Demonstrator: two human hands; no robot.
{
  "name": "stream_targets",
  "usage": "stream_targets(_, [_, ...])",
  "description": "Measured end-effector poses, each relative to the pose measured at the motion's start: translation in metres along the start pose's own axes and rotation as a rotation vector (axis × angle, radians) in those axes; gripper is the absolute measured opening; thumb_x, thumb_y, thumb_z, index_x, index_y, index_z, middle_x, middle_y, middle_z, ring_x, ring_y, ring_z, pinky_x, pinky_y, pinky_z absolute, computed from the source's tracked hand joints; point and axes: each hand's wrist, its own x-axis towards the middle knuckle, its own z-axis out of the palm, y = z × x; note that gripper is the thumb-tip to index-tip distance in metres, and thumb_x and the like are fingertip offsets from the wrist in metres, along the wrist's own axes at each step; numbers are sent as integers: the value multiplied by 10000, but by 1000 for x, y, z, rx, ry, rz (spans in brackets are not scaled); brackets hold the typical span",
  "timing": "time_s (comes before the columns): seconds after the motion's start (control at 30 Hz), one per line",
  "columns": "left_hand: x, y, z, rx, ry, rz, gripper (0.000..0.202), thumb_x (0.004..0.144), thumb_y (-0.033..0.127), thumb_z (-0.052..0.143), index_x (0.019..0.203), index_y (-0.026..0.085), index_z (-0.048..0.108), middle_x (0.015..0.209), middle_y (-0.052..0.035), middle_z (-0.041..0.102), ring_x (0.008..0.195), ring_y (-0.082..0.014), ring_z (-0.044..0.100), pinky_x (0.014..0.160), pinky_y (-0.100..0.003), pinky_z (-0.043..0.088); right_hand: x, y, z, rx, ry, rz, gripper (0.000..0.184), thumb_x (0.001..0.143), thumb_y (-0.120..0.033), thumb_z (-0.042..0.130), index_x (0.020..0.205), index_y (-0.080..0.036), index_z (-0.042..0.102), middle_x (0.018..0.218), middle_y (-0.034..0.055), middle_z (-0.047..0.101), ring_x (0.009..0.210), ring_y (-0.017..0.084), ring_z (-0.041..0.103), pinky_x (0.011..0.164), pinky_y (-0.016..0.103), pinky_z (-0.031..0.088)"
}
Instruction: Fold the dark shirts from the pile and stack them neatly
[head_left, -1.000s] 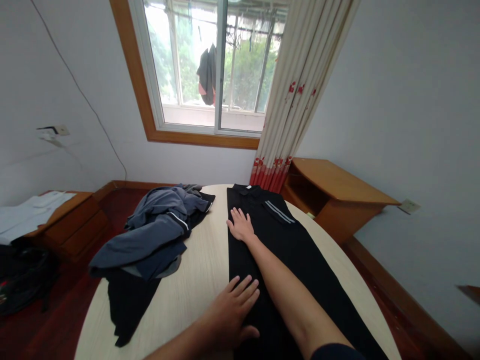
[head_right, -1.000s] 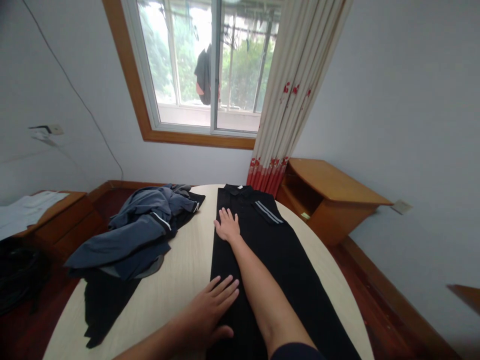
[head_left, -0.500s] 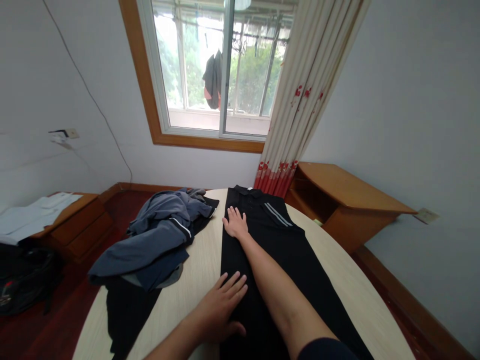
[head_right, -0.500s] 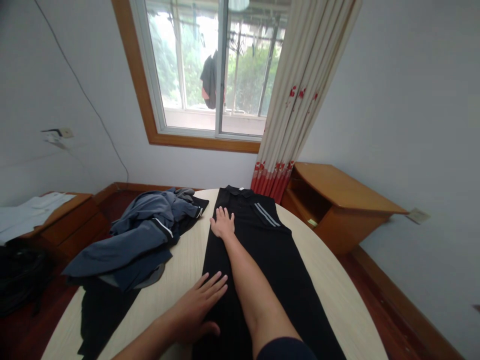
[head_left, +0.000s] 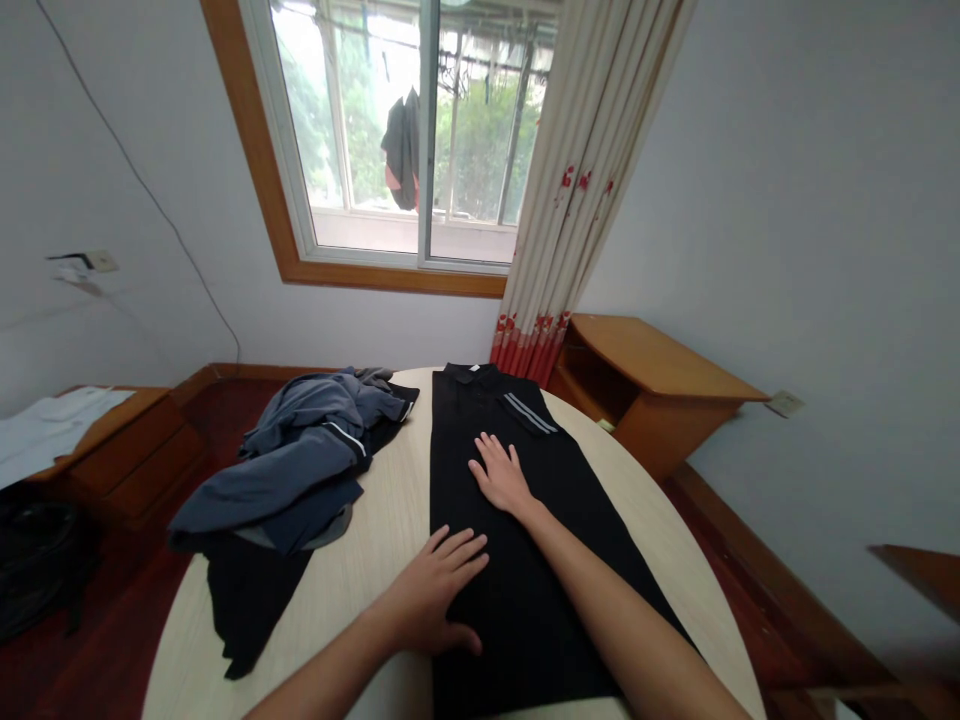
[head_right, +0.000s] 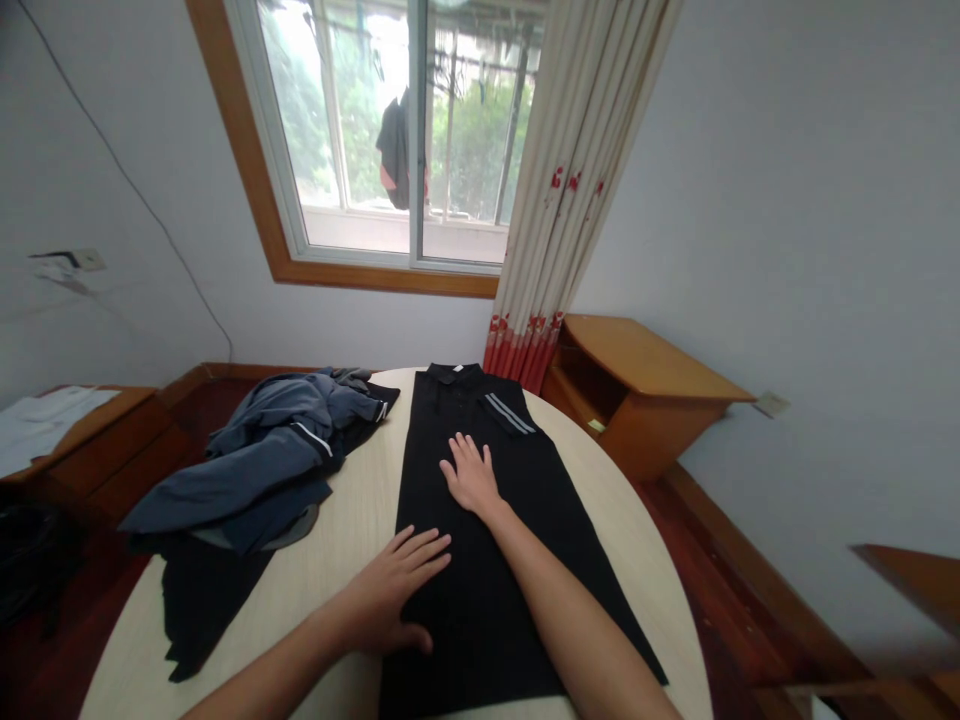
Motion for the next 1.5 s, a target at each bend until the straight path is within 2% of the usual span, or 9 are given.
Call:
stream_targets(0.27, [-1,1,6,24,38,50,980,749,737,660,1549,264,346,1627,-123,255,1510,-358,190,1208,-629,83,-129,85,-21,-52,140,150,569,1011,-404,312,1507,-141,406,1572,107,388,1473,225,306,1224,455,142])
stream_targets(0.5, [-7,14,4,67,-3,15,979,710,667,746,1538,319,356,1641,-110,233,1512,-376,169,1178,-684,70,-197,135,-42,-47,264,430,585,893,-374,508,1397,-78,509,1313,208,588,1181,297,572,1021,390,422])
stream_targets(0.67, [-7,17,-2,87,-49,-71,984,646,640,806,1492,303,433,1613,-121,320,1487,-388,250,1175,-664,156,-205,137,-50,274,83,554,497,784,-348,634,1224,-118,607,876,75,683,767,209,631,711,308,465])
stream_targets(0.77, [1,31,0,99,59,-104,714,800,608,692,1410,274,531,1517,-120,469,1421,-348,386,1181,-626,193,-202,133,-57,463,18,543,176,755,-336,647,802,-167,630,675,6,608,643,165,569,610,268,406])
stream_targets(0.83, [11,48,6,105,133,-62,508,916,526,583,1352,266,576,1427,-99,556,1357,-300,467,1191,-600,187,-202,129,-64,581,16,541,200,721,-317,672,651,-198,527,599,-21,552,600,144,532,572,251,382])
stream_targets(1.0, [53,105,25,122,165,112,344,979,322,505,1291,220,608,1243,-72,657,1158,-237,581,1021,-425,423,-211,110,-84,915,18,573,272,644,-276,722,801,-216,509,635,-42,561,589,138,545,550,243,407])
stream_targets(1.13, [90,137,38,237,156,233,362,968,266,502,1321,231,576,1131,-57,689,1043,-231,612,853,-366,451,-224,102,-91,972,-18,535,379,634,-347,709,918,-226,487,568,-100,450,473,103,440,458,220,311])
stream_targets(1.33, [124,152,51,397,161,394,420,934,338,590,1329,216,519,1157,-84,704,987,-235,659,816,-354,418,-240,110,-93,964,-39,474,422,645,-425,658,948,-230,437,541,-122,414,421,78,366,419,209,228])
stream_targets(1.5, [136,154,49,428,135,404,292,918,361,620,1159,197,604,1010,-72,735,901,-240,685,766,-354,416,-238,112,-97,965,-192,370,376,692,-433,632,947,-229,447,522,-111,476,409,83,418,426,207,267])
